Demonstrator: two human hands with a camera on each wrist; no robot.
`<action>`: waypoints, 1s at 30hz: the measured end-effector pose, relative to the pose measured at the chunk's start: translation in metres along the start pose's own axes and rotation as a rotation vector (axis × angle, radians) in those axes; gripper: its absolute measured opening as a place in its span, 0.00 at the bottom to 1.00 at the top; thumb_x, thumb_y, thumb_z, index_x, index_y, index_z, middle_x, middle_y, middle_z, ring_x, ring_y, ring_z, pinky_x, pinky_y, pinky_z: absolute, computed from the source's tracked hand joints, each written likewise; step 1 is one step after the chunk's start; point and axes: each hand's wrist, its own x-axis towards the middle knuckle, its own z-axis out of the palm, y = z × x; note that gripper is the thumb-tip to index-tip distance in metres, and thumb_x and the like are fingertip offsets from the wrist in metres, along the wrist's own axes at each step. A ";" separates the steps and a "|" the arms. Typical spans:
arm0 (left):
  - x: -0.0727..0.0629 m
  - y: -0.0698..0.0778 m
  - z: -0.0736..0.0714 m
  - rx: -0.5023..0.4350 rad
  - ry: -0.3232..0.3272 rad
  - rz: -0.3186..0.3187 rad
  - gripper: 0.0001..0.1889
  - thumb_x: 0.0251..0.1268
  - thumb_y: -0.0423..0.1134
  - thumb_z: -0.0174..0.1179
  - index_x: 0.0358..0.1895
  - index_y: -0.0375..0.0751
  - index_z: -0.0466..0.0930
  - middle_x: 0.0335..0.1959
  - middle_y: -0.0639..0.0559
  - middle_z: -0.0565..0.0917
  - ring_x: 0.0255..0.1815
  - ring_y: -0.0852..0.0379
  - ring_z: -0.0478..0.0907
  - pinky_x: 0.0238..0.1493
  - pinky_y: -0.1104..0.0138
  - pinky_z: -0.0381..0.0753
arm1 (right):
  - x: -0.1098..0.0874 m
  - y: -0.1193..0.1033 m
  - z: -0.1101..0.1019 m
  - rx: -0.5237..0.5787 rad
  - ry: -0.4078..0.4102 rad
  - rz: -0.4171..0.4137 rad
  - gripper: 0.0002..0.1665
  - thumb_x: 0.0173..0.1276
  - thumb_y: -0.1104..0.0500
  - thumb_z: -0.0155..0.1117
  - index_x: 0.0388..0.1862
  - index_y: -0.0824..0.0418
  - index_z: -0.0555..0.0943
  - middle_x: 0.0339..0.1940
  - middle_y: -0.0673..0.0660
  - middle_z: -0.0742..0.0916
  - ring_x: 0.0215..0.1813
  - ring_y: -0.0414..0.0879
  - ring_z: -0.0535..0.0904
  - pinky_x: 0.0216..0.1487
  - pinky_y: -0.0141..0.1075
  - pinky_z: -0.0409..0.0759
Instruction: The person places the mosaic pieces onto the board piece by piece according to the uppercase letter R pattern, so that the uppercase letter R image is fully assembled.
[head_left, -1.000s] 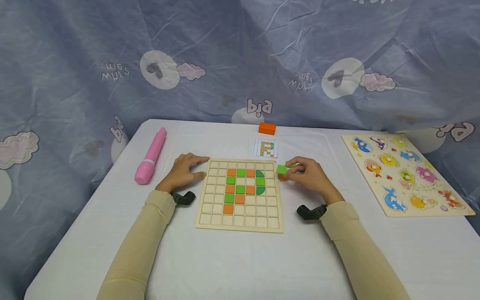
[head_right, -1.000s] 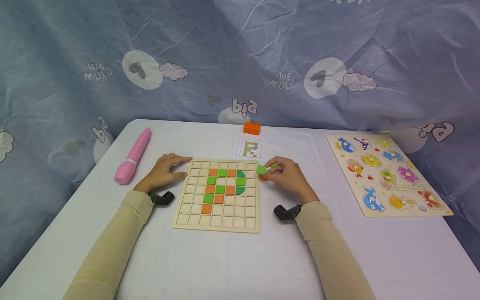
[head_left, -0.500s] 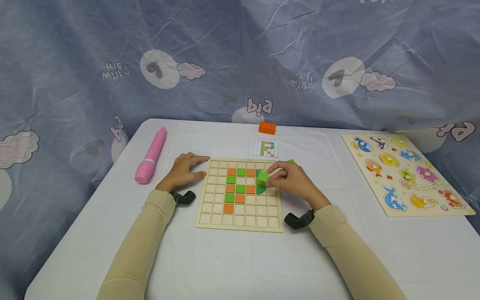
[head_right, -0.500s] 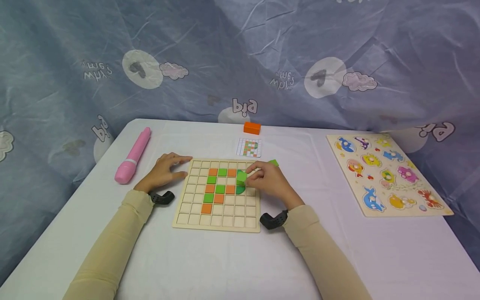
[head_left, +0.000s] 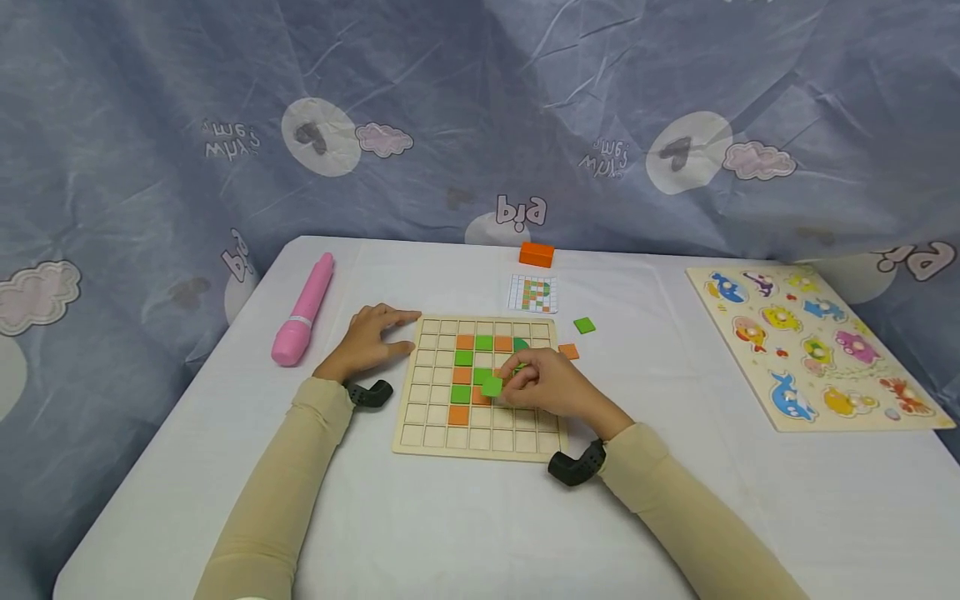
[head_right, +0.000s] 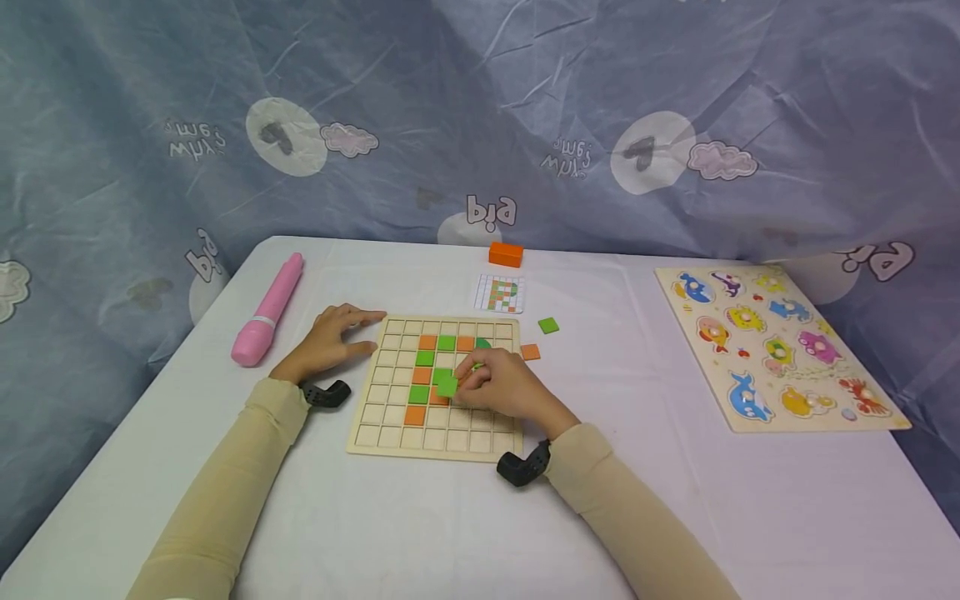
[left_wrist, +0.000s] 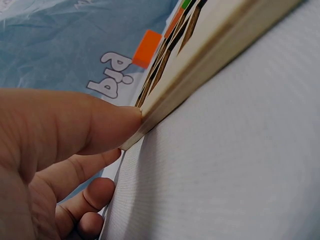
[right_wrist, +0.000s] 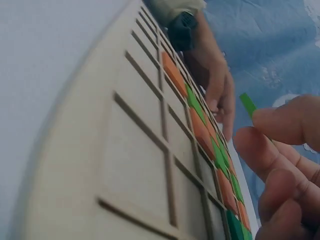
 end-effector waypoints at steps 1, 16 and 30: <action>0.000 0.000 0.000 -0.001 0.000 0.000 0.31 0.67 0.44 0.69 0.74 0.44 0.81 0.56 0.42 0.81 0.60 0.39 0.71 0.69 0.43 0.61 | 0.000 -0.001 0.003 -0.011 -0.008 -0.007 0.13 0.66 0.65 0.76 0.48 0.68 0.86 0.27 0.48 0.91 0.27 0.38 0.74 0.38 0.31 0.74; -0.001 0.004 -0.002 0.000 0.000 0.007 0.31 0.66 0.43 0.69 0.74 0.42 0.81 0.57 0.40 0.82 0.60 0.37 0.71 0.68 0.42 0.62 | -0.005 -0.011 0.038 0.002 -0.148 -0.052 0.10 0.63 0.68 0.75 0.43 0.64 0.87 0.29 0.46 0.90 0.28 0.38 0.81 0.34 0.29 0.76; -0.002 0.002 -0.002 0.000 0.008 0.029 0.31 0.67 0.43 0.69 0.74 0.41 0.81 0.58 0.38 0.82 0.60 0.37 0.72 0.68 0.41 0.62 | -0.011 -0.020 0.052 -0.190 -0.092 -0.101 0.10 0.59 0.63 0.81 0.37 0.56 0.87 0.25 0.38 0.85 0.25 0.33 0.74 0.34 0.29 0.73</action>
